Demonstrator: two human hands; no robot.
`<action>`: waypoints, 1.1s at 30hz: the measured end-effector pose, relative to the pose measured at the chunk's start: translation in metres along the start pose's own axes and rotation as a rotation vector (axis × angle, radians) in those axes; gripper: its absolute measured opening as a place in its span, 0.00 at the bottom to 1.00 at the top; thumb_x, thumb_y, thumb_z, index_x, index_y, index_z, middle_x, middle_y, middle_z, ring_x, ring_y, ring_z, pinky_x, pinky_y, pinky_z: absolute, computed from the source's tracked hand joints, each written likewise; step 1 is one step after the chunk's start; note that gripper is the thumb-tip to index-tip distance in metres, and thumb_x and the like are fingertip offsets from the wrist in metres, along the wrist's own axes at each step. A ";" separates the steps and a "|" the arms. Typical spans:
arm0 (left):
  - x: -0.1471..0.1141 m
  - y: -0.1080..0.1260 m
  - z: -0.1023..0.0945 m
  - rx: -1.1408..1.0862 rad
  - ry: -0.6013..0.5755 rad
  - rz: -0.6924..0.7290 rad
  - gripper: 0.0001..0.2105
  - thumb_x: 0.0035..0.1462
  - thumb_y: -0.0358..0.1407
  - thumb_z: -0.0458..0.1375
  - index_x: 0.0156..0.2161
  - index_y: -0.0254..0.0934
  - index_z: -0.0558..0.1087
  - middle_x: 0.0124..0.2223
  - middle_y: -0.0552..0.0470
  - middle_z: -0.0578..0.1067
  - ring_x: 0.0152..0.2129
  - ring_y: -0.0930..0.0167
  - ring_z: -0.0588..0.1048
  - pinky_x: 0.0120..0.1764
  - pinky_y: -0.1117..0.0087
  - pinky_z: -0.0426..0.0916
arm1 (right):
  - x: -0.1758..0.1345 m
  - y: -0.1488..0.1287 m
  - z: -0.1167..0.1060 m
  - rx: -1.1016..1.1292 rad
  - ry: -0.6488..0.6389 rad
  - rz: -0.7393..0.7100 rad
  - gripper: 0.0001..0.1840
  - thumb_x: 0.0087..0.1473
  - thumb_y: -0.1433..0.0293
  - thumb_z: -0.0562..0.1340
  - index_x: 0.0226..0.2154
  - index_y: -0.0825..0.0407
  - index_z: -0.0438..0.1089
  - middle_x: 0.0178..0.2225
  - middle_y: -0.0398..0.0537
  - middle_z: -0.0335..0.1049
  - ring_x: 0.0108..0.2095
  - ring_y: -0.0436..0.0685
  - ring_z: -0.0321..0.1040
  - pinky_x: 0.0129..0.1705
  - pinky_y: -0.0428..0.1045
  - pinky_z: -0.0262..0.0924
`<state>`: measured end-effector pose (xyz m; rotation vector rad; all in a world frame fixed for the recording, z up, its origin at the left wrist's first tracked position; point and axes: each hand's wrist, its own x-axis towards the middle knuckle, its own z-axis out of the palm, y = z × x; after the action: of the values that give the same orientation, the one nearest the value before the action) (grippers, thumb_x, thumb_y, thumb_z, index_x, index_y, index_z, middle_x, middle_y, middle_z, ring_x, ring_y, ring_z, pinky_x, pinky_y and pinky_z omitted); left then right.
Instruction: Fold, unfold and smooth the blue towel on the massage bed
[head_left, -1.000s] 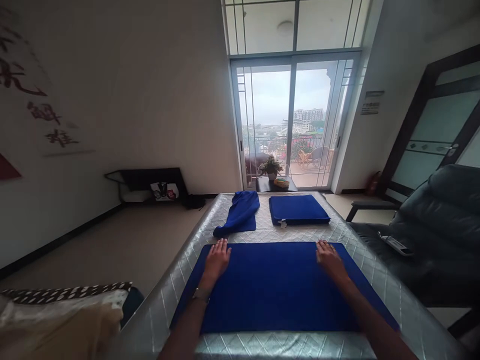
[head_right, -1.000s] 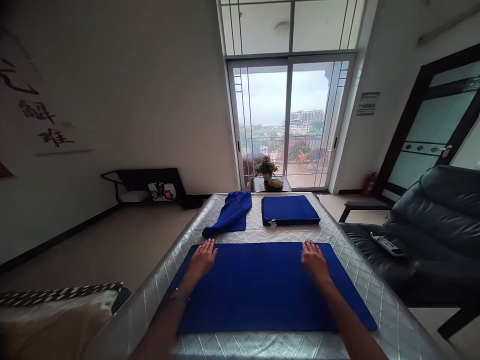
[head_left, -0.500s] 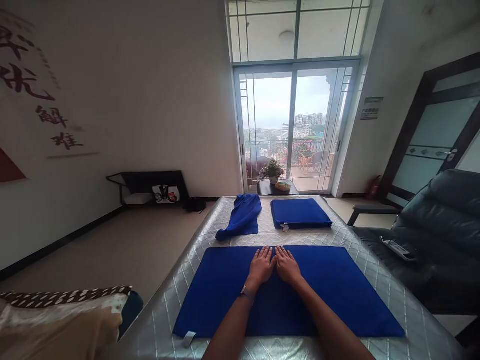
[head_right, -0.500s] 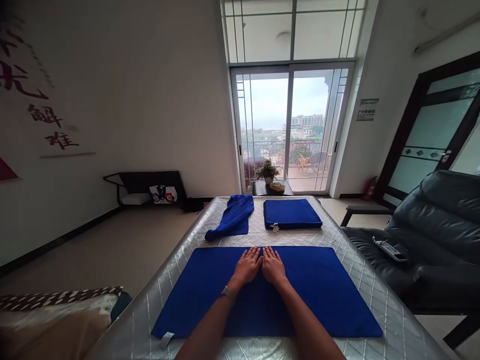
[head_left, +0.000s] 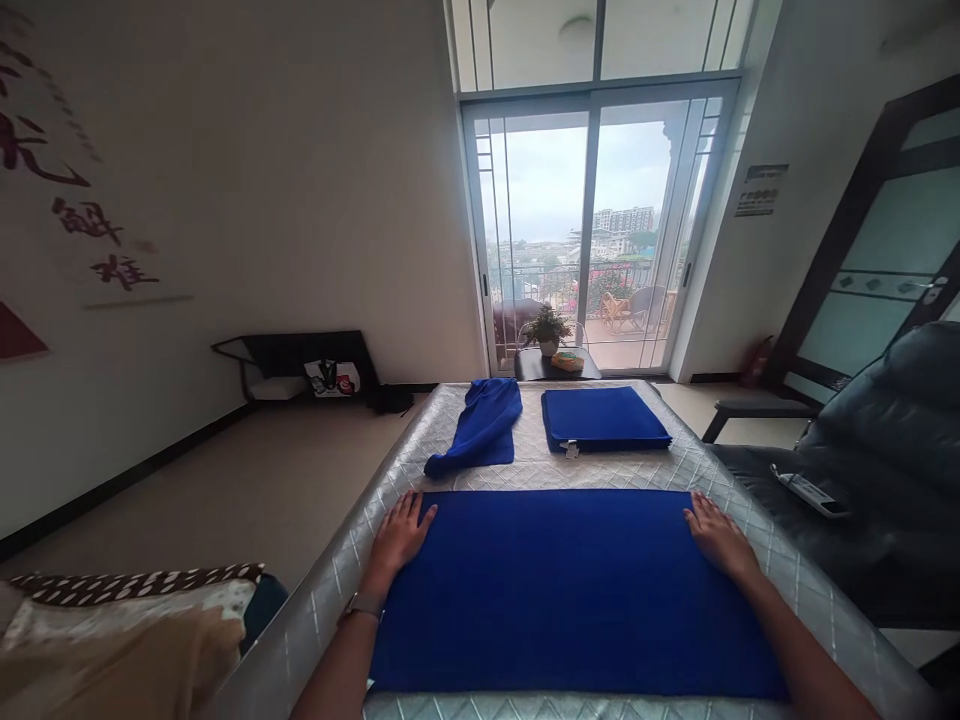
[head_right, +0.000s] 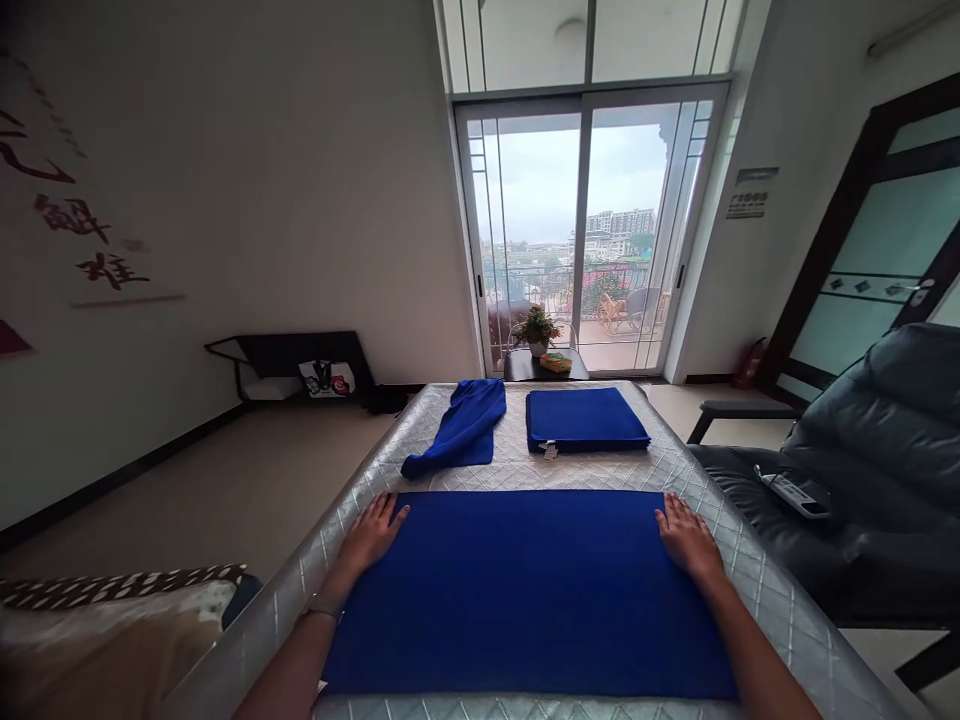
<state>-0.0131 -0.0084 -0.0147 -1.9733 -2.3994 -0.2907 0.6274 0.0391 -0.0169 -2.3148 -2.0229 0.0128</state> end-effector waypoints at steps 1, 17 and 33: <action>0.000 -0.001 0.001 0.003 0.002 -0.004 0.36 0.68 0.56 0.37 0.71 0.31 0.54 0.73 0.39 0.53 0.70 0.58 0.52 0.68 0.51 0.49 | 0.001 0.004 0.003 0.000 0.004 0.002 0.37 0.66 0.62 0.38 0.71 0.63 0.46 0.73 0.56 0.42 0.72 0.58 0.40 0.71 0.58 0.37; -0.018 0.081 -0.027 -0.006 0.187 0.122 0.33 0.70 0.49 0.35 0.70 0.27 0.56 0.72 0.37 0.55 0.70 0.56 0.50 0.69 0.50 0.46 | -0.055 -0.098 -0.051 0.045 0.211 -0.118 0.34 0.66 0.70 0.37 0.69 0.65 0.52 0.71 0.58 0.47 0.72 0.61 0.39 0.71 0.59 0.32; -0.084 0.159 -0.007 -0.044 -0.118 0.370 0.35 0.70 0.54 0.32 0.71 0.34 0.53 0.73 0.43 0.52 0.70 0.62 0.50 0.69 0.52 0.47 | -0.102 -0.159 -0.023 0.076 -0.071 -0.258 0.36 0.66 0.60 0.39 0.72 0.58 0.46 0.73 0.51 0.40 0.73 0.58 0.35 0.71 0.59 0.31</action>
<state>0.1584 -0.0622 0.0011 -2.4596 -2.0408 -0.2214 0.4574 -0.0418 0.0106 -2.0212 -2.2956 0.1572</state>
